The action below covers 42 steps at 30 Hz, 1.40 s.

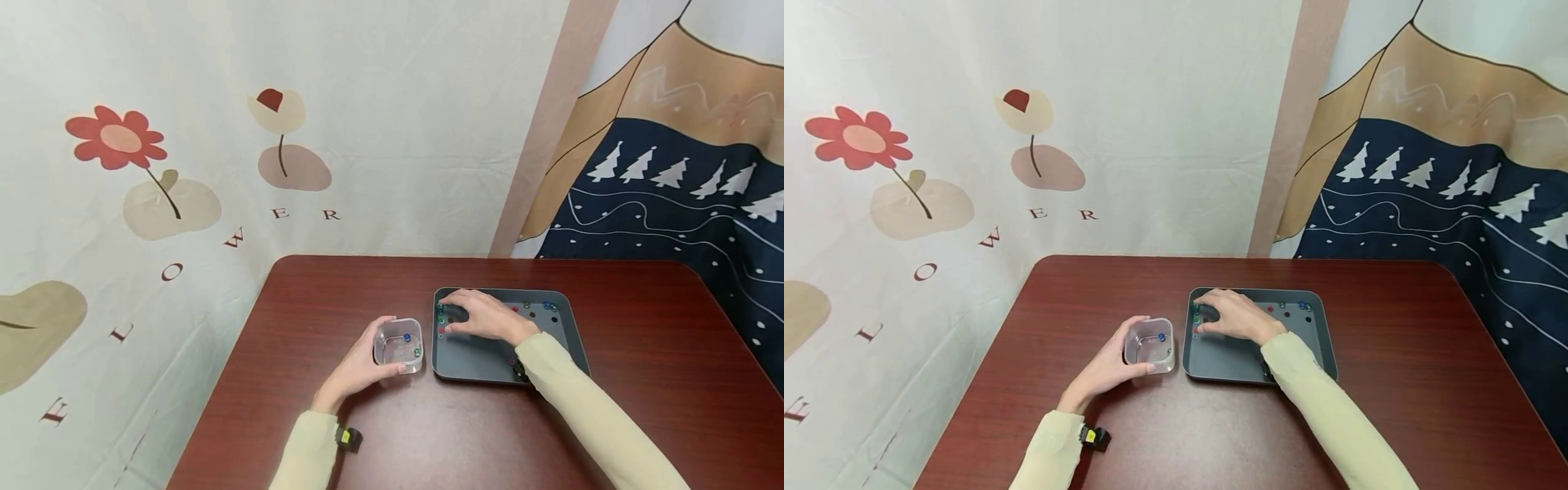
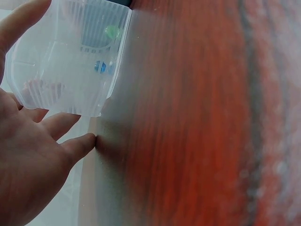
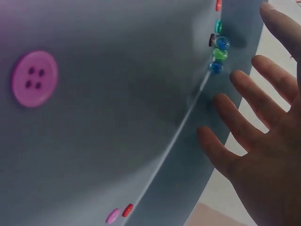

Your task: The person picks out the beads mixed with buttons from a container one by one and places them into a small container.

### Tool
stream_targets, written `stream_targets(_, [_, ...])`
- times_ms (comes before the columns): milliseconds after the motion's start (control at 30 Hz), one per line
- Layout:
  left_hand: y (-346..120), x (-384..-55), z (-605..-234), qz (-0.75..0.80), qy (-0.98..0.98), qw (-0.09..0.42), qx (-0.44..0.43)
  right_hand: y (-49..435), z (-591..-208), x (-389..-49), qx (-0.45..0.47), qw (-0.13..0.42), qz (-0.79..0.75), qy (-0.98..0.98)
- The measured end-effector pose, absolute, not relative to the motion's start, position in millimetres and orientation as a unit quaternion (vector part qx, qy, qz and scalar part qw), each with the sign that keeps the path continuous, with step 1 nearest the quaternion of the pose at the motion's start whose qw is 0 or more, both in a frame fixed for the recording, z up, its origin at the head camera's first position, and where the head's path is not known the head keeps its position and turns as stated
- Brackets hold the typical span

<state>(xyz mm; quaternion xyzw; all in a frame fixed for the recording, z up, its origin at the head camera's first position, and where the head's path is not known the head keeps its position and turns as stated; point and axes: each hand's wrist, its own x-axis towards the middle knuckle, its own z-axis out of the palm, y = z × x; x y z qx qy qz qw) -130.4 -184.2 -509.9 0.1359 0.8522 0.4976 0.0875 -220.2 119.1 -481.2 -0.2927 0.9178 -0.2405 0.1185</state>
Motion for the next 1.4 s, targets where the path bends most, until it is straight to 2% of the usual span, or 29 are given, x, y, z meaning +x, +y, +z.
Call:
stream_targets(600, [-184,-130,-509,0.504,0.847,0.091,0.145,111,-497,-219,-0.326,0.083,-0.167,0.927])
stream_targets(1400, [-185,-131,-514,0.496,0.852,0.097,0.135,107,-504,-216,-0.305,0.029,-0.190,0.933])
